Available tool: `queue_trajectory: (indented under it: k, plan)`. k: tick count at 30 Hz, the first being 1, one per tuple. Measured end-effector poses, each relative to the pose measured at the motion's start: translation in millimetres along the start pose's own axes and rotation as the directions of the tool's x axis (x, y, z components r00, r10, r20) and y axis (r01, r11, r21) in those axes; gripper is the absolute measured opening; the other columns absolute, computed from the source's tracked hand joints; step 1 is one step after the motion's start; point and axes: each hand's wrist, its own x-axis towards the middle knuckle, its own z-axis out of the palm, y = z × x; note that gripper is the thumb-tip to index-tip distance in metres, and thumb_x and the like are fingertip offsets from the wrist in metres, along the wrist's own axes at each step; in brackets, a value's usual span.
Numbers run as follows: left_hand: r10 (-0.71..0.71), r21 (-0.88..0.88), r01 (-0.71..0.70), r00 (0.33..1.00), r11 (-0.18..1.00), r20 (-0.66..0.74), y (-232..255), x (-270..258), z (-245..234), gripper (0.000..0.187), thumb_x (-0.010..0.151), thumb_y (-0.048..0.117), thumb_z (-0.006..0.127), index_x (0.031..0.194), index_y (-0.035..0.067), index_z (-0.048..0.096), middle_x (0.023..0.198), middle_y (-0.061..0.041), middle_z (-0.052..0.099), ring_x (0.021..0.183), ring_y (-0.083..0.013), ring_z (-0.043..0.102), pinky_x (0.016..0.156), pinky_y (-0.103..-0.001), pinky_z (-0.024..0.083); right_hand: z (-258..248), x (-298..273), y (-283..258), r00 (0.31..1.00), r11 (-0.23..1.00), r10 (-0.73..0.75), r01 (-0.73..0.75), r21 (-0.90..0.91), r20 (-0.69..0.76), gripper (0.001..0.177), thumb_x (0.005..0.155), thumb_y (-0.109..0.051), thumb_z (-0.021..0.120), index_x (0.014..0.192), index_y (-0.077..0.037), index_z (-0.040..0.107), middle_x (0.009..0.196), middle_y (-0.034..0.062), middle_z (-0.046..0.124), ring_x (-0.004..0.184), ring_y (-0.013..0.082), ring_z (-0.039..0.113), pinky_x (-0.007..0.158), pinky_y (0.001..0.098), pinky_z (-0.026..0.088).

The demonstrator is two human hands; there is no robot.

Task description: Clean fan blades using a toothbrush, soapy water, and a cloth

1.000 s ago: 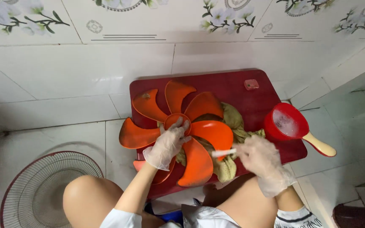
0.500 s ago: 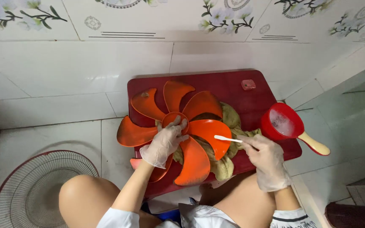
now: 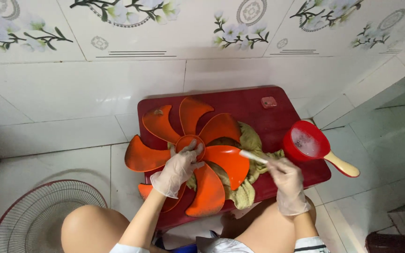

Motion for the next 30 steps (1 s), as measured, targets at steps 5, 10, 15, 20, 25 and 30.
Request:
queue_trajectory:
  k: [5, 10, 15, 20, 25, 30]
  plan:
    - [-0.043, 0.027, 0.042, 0.998, 0.999, 0.040, -1, 2, 2, 0.062, 0.082, 0.025, 0.070, 0.139, 0.016, 0.048, 0.089, -0.003, 0.066, 0.136, -0.0221, 0.044, 0.107, -0.074, 0.010, 0, 2, 47, 0.989, 0.987, -0.144, 0.145, -0.073, 0.028, 0.015, 0.078, 0.004, 0.071, 0.092, -0.002, 0.076, 0.078, 0.0046, 0.068, 0.061, 0.0127, 0.056, 0.050, 0.0209, 0.046]
    - [-0.065, 0.062, 0.060, 0.995, 0.996, 0.078, 0, 3, 1, 0.062, 0.082, 0.024, 0.070, 0.139, 0.017, 0.046, 0.135, -0.009, 0.055, 0.122, -0.0254, 0.054, 0.106, -0.071, 0.013, -6, -4, 50, 0.990, 0.984, -0.142, 0.139, -0.108, -0.023, 0.019, 0.081, 0.004, 0.068, 0.097, -0.004, 0.075, 0.074, 0.0039, 0.065, 0.054, 0.0105, 0.049, 0.043, 0.0201, 0.040]
    - [-0.098, 0.015, 0.097, 0.992, 0.995, 0.085, 12, 3, -7, 0.063, 0.080, 0.024, 0.070, 0.138, 0.015, 0.048, 0.105, -0.004, 0.069, 0.138, -0.0191, 0.040, 0.106, -0.077, 0.014, -4, -11, 43, 0.988, 0.991, -0.130, 0.132, 0.014, -0.086, 0.023, 0.084, 0.004, 0.066, 0.103, -0.006, 0.073, 0.074, 0.0030, 0.061, 0.054, 0.0076, 0.043, 0.041, 0.0182, 0.035]
    - [-0.109, -0.005, 0.110, 0.989, 0.994, 0.104, 20, 3, -18, 0.063, 0.080, 0.023, 0.071, 0.138, 0.015, 0.049, 0.106, -0.004, 0.069, 0.139, -0.0193, 0.039, 0.108, -0.077, 0.009, 2, -3, 51, 0.979, 0.994, -0.108, 0.106, -0.019, -0.175, 0.021, 0.084, 0.008, 0.067, 0.104, 0.002, 0.072, 0.081, 0.0049, 0.061, 0.064, 0.0111, 0.051, 0.055, 0.0204, 0.043]
    - [-0.081, -0.026, 0.083, 0.994, 0.996, 0.067, 4, 4, -1, 0.061, 0.080, 0.022, 0.071, 0.137, 0.017, 0.050, 0.112, -0.006, 0.064, 0.137, -0.0220, 0.042, 0.107, -0.073, 0.008, 13, -16, 30, 0.997, 0.999, -0.019, 0.017, 0.035, 0.072, 0.018, 0.085, 0.001, 0.064, 0.096, -0.008, 0.074, 0.087, 0.0021, 0.071, 0.067, 0.0108, 0.060, 0.052, 0.0207, 0.051]
    - [-0.013, -0.094, 0.010, 0.999, 0.995, -0.034, -6, -1, 9, 0.056, 0.079, 0.020, 0.074, 0.133, 0.015, 0.058, 0.083, -0.001, 0.065, 0.129, -0.0208, 0.053, 0.109, -0.070, 0.009, 15, -20, 20, 0.993, 0.992, -0.114, 0.112, 0.056, 0.029, 0.031, 0.087, 0.003, 0.064, 0.115, -0.008, 0.072, 0.075, -0.0011, 0.055, 0.060, 0.0079, 0.043, 0.049, 0.0187, 0.037]
